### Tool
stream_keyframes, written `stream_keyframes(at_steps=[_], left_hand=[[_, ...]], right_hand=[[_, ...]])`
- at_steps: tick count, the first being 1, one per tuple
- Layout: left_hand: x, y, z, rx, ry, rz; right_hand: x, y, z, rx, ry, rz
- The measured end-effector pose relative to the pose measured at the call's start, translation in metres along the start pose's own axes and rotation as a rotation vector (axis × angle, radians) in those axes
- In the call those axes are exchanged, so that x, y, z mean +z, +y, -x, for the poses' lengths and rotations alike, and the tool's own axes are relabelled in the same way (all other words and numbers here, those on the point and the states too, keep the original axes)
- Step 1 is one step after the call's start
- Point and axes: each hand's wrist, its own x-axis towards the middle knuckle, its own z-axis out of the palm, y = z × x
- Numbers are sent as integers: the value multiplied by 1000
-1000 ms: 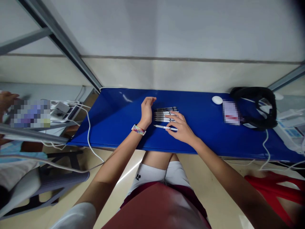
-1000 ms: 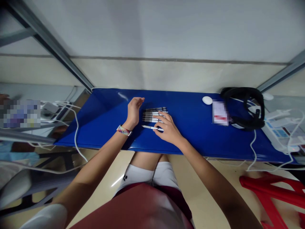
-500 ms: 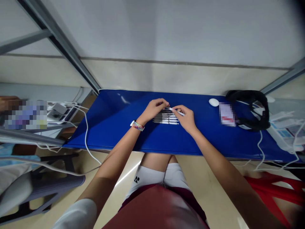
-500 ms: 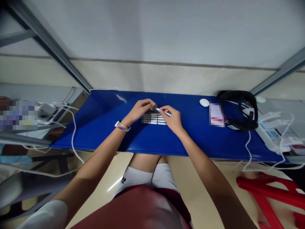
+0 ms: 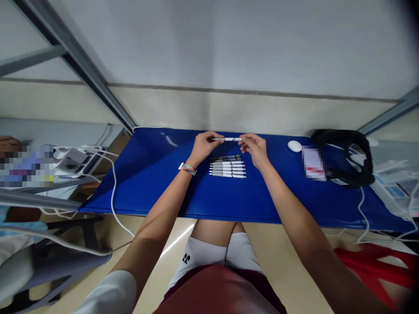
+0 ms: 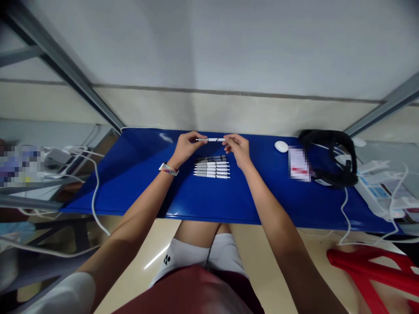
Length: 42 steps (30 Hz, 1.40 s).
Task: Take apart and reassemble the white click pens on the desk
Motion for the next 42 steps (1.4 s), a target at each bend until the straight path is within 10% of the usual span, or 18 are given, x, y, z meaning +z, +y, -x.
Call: stream_keyframes(at_steps=[18, 28, 42], left_hand=[[-14, -13, 7, -166, -109, 27], [-18, -21, 10, -89, -47, -319], [-21, -33, 6, -4, -66, -69]], right_hand=[[-7, 20, -4, 1, -118, -14], [-13, 30, -6, 23, -216, -23], [-9, 25, -3, 71, -120, -117]])
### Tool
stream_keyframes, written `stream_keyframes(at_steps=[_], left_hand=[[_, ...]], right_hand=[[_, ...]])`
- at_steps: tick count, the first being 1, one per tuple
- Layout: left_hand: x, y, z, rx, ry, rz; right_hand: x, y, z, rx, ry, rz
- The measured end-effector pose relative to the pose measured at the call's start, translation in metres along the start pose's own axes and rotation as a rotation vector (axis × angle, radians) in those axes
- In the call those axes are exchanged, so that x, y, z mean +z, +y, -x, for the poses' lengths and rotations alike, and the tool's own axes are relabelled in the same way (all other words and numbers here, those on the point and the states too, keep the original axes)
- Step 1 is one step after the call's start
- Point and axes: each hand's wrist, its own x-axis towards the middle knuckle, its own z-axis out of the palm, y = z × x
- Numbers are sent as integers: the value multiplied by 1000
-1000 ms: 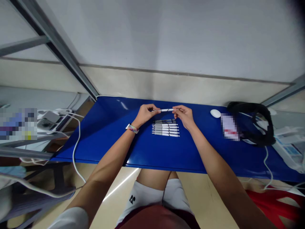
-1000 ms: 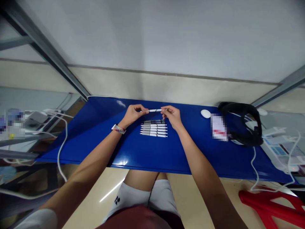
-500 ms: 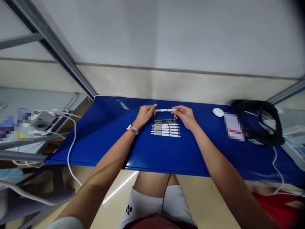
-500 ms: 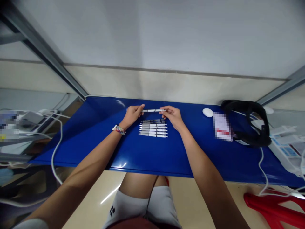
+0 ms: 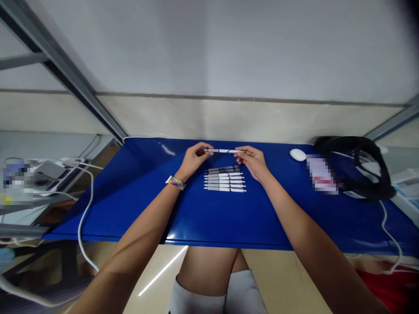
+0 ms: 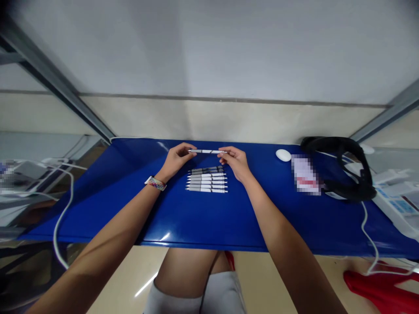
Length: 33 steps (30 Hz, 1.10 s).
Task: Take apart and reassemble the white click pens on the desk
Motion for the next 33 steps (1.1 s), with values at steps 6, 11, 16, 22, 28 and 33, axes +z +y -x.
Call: stream_keyframes(at_steps=[6, 11, 16, 22, 28, 33], left_hand=[[0, 0, 0, -92, 5, -23], [0, 3, 1, -36, -1, -36], [1, 3, 0, -68, 17, -71], [1, 1, 0, -50, -4, -26], [-2, 0, -1, -103, 37, -122], [-3, -3, -2, -104, 89, 34]], right_hand=[[0, -2, 0, 12, 3, -25], [-1, -1, 0, 7, -5, -37], [1, -2, 0, 16, 6, -45], [3, -2, -1, 26, 27, -29], [2, -2, -1, 22, 16, -45], [0, -1, -3, 38, 50, -141]])
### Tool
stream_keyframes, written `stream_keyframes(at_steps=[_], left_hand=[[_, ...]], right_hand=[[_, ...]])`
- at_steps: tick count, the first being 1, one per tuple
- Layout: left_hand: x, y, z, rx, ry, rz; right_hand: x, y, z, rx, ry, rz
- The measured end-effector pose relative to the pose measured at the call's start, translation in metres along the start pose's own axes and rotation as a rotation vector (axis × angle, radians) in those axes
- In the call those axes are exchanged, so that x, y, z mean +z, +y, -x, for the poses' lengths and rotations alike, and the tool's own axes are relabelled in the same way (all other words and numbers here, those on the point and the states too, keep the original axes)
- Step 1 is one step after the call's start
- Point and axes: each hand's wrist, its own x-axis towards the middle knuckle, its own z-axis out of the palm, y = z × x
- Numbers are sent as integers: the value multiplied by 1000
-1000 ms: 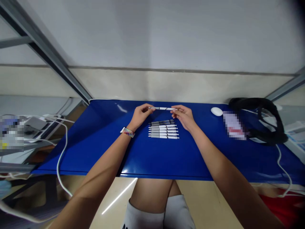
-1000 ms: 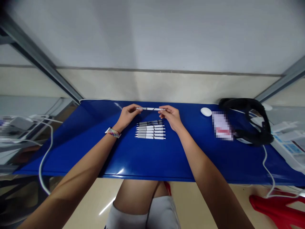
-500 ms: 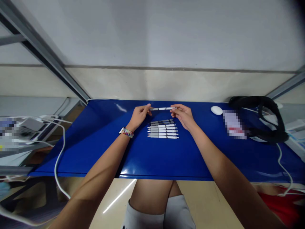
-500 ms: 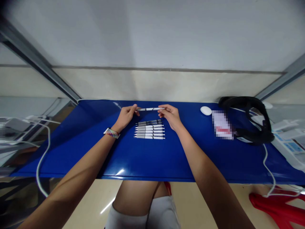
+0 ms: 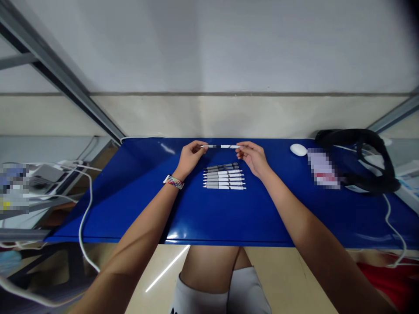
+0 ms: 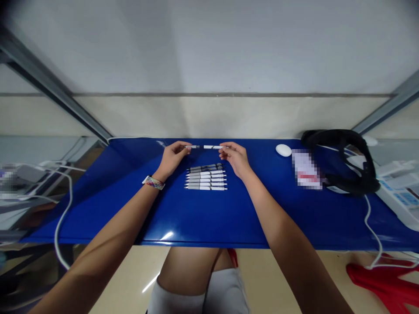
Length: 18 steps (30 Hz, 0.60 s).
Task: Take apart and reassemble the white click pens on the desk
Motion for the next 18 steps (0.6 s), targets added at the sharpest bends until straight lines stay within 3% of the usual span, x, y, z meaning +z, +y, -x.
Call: stream_keyframes(at_steps=[9, 18], left_hand=[[-1, 0, -1, -33, 18, 66], [-3, 2, -1, 1, 19, -46]], right_hand=[[0, 1, 0, -61, 135, 72], [-7, 3, -2, -123, 203, 130]])
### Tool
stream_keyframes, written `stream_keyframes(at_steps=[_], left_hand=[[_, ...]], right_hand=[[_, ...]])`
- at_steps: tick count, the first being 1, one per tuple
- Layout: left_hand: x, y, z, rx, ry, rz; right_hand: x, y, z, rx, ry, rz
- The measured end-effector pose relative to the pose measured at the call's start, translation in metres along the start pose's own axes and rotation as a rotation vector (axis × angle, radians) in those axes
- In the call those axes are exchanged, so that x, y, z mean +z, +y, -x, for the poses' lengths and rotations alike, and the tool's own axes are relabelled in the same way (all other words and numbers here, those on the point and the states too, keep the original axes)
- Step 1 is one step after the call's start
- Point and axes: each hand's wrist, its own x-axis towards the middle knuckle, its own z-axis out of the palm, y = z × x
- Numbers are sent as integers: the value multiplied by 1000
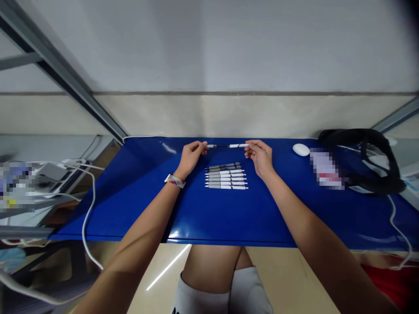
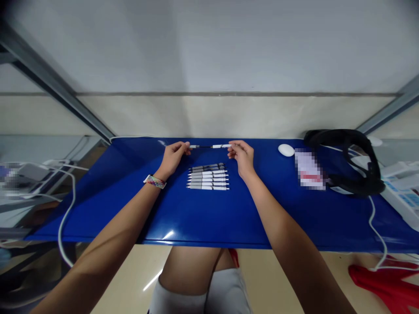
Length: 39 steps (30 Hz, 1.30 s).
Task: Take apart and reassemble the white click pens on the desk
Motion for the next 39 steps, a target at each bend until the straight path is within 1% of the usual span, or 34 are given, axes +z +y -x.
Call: stream_keyframes(at_steps=[9, 14, 21, 39], left_hand=[[1, 0, 0, -1, 41, -47], [0, -4, -1, -27, 47, -39], [-1, -7, -2, -13, 84, -54], [-1, -4, -1, -44, 105, -57]], right_hand=[[0, -1, 1, 15, 25, -32], [-1, -1, 0, 4, 24, -10], [-1, 0, -1, -1, 20, -17], [0, -3, 1, 16, 33, -60]])
